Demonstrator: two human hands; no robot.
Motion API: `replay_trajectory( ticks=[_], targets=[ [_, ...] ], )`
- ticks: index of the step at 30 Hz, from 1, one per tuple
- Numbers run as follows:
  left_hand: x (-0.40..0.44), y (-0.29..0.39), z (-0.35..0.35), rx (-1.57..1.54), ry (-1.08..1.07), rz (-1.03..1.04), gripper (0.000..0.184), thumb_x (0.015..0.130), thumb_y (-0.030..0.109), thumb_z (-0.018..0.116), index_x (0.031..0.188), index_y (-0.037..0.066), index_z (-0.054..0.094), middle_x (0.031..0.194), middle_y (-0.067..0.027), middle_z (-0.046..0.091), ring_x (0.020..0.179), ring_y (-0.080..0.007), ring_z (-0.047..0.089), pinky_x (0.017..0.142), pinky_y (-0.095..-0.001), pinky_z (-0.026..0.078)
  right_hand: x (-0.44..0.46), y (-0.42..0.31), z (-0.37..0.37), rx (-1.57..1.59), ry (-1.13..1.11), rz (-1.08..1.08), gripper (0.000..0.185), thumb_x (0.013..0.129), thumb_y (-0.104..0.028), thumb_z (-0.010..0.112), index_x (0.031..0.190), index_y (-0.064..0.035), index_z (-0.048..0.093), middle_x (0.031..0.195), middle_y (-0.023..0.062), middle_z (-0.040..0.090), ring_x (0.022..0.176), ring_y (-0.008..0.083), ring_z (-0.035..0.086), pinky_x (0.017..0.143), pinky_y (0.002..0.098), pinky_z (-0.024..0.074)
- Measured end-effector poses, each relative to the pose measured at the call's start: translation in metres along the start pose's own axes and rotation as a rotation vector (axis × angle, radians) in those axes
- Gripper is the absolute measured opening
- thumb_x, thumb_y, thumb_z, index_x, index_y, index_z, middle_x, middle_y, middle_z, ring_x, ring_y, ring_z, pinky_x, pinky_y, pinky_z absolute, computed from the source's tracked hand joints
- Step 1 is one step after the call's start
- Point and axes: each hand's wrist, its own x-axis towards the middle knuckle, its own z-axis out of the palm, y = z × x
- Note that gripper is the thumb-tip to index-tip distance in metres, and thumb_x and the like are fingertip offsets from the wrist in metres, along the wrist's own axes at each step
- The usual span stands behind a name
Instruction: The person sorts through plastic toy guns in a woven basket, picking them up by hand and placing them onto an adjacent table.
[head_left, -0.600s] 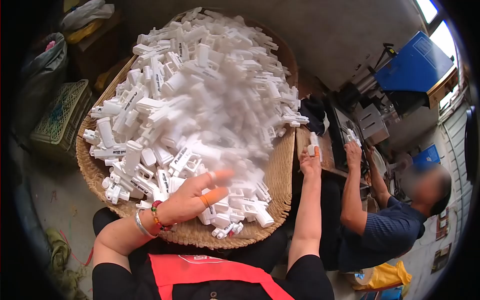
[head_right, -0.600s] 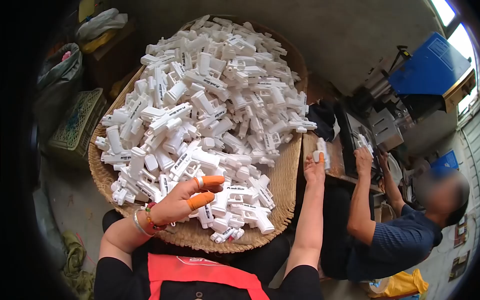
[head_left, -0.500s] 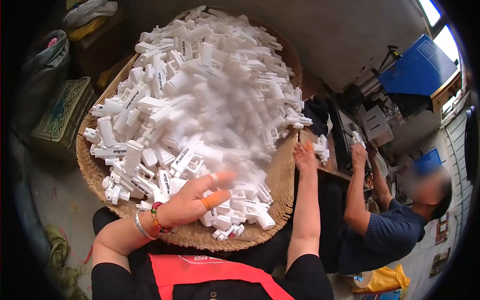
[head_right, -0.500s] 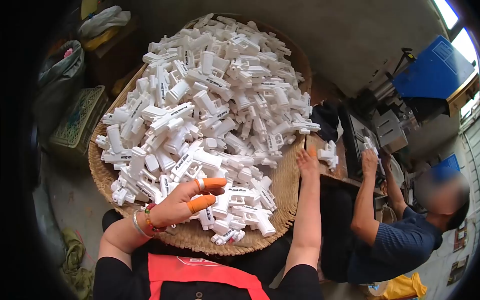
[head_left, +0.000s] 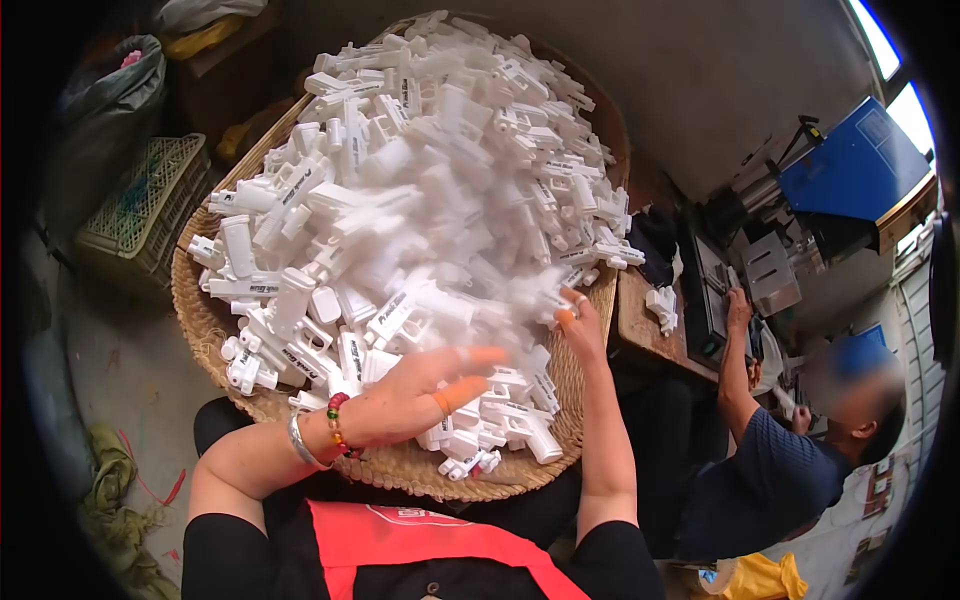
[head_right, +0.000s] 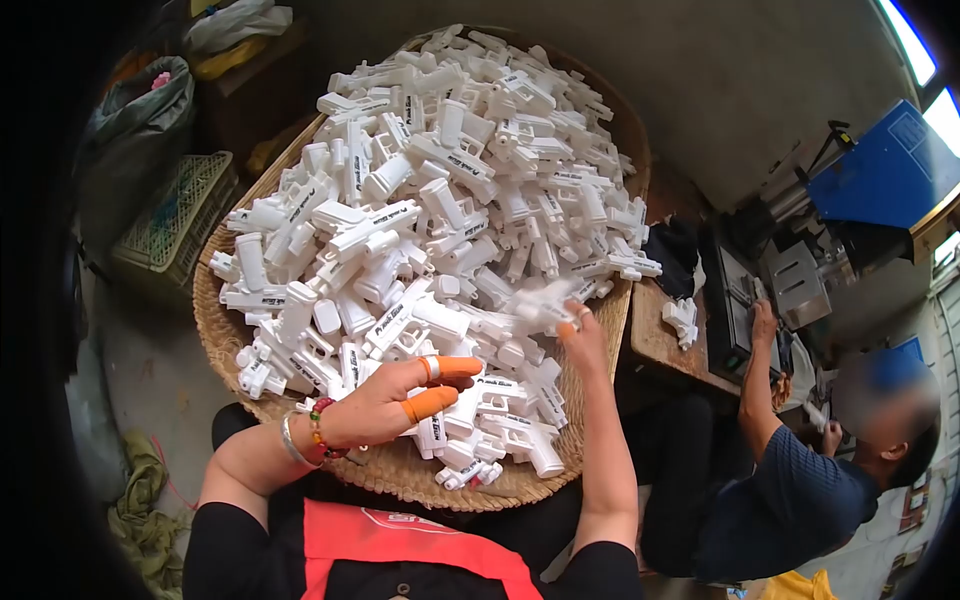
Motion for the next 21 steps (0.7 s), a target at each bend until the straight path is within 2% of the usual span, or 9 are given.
replay_trajectory(
  ticks=[4, 7, 10, 12, 15, 17, 19, 20, 21],
  targets=[
    [0.002, -0.004, 0.002, 0.238, 0.133, 0.149, 0.04, 0.086, 0.002, 0.047, 0.125, 0.007, 0.051, 0.123, -0.0107, 0.052, 0.111, -0.022, 0.049, 0.097, -0.0323, 0.035, -0.077, -0.086, -0.03, 0.357, -0.339, -0.004, 0.037, 0.08, -0.021, 0.058, 0.111, -0.0008, 0.056, 0.077, 0.0052, 0.061, 0.057, 0.0095, 0.053, 0.051, 0.0218, 0.0414],
    [0.003, -0.01, 0.001, 0.433, 0.155, 0.25, 0.051, 0.079, -0.004, 0.046, 0.128, 0.009, 0.049, 0.135, -0.0126, 0.04, 0.121, -0.0297, 0.039, 0.104, -0.0357, 0.028, -0.109, -0.114, -0.043, 0.637, -0.468, 0.041, 0.05, 0.078, -0.04, 0.061, 0.106, 0.0008, 0.057, 0.076, 0.008, 0.061, 0.055, 0.0119, 0.053, 0.046, 0.024, 0.0412],
    [0.003, -0.002, 0.003, 0.321, 0.127, 0.286, 0.06, 0.078, -0.004, 0.047, 0.135, 0.011, 0.041, 0.139, -0.0103, 0.037, 0.127, -0.0259, 0.034, 0.105, -0.0347, 0.026, -0.124, -0.12, -0.038, 0.798, -0.483, 0.04, 0.047, 0.077, -0.041, 0.062, 0.101, -0.0018, 0.056, 0.075, 0.0085, 0.06, 0.051, 0.013, 0.051, 0.042, 0.0249, 0.0396],
    [0.003, -0.003, 0.002, -0.36, -0.077, 0.093, 0.08, 0.084, 0.009, 0.058, 0.147, 0.017, 0.009, 0.147, -0.0114, 0.023, 0.136, -0.0213, 0.018, 0.109, -0.0357, 0.016, -0.125, -0.104, -0.028, 0.97, -0.454, 0.1, 0.045, 0.076, -0.039, 0.062, 0.101, -0.0031, 0.055, 0.075, 0.0124, 0.061, 0.044, 0.016, 0.049, 0.036, 0.027, 0.0376],
    [0.001, 0.003, 0.0, -0.593, -0.156, -0.046, 0.082, 0.088, 0.023, 0.059, 0.147, 0.014, 0.003, 0.146, -0.0123, 0.021, 0.134, -0.02, 0.021, 0.108, -0.0349, 0.017, -0.124, -0.093, -0.016, 1.161, -0.612, 0.083, 0.04, 0.08, -0.041, 0.054, 0.101, -0.0065, 0.056, 0.058, 0.0089, 0.054, 0.036, 0.0154, 0.04, 0.034, 0.0271, 0.031],
    [0.004, 0.0, -0.001, -0.53, -0.255, -0.057, 0.078, 0.09, 0.026, 0.056, 0.146, 0.008, 0.004, 0.144, -0.0103, 0.025, 0.131, -0.017, 0.026, 0.106, -0.0325, 0.023, -0.124, -0.096, -0.011, 1.233, -0.621, 0.06, 0.043, 0.082, -0.04, 0.053, 0.104, -0.0027, 0.054, 0.062, 0.0078, 0.054, 0.041, 0.0134, 0.041, 0.034, 0.0266, 0.0294],
    [0.002, 0.024, -0.004, -0.491, -0.508, -0.216, 0.064, 0.09, 0.025, 0.055, 0.143, 0.007, 0.024, 0.127, -0.0051, 0.043, 0.112, -0.0153, 0.045, 0.093, -0.0276, 0.037, -0.118, -0.089, -0.005, 1.444, -0.755, 0.103, 0.05, 0.083, -0.042, 0.054, 0.112, -0.0009, 0.052, 0.07, 0.0075, 0.057, 0.048, 0.0121, 0.045, 0.036, 0.0255, 0.0306],
    [0.0, 0.009, 0.001, -0.57, -0.458, -0.221, 0.066, 0.092, 0.025, 0.053, 0.143, 0.003, 0.019, 0.134, -0.0052, 0.04, 0.117, -0.0108, 0.041, 0.095, -0.0263, 0.035, -0.117, -0.087, -0.001, 1.535, -0.796, 0.095, 0.052, 0.086, -0.041, 0.053, 0.12, -0.0015, 0.049, 0.082, 0.0061, 0.059, 0.059, 0.0126, 0.05, 0.04, 0.0243, 0.0353],
    [0.001, 0.006, 0.003, -0.444, -0.327, -0.155, 0.061, 0.092, 0.024, 0.054, 0.142, 0.003, 0.024, 0.13, -0.0048, 0.044, 0.114, -0.0114, 0.044, 0.093, -0.0258, 0.037, -0.115, -0.099, 0.004, 1.489, -0.617, 0.221, 0.053, 0.09, -0.044, 0.045, 0.124, -0.0034, 0.046, 0.087, 0.0064, 0.061, 0.056, 0.0131, 0.051, 0.043, 0.0237, 0.0383]
  ],
)
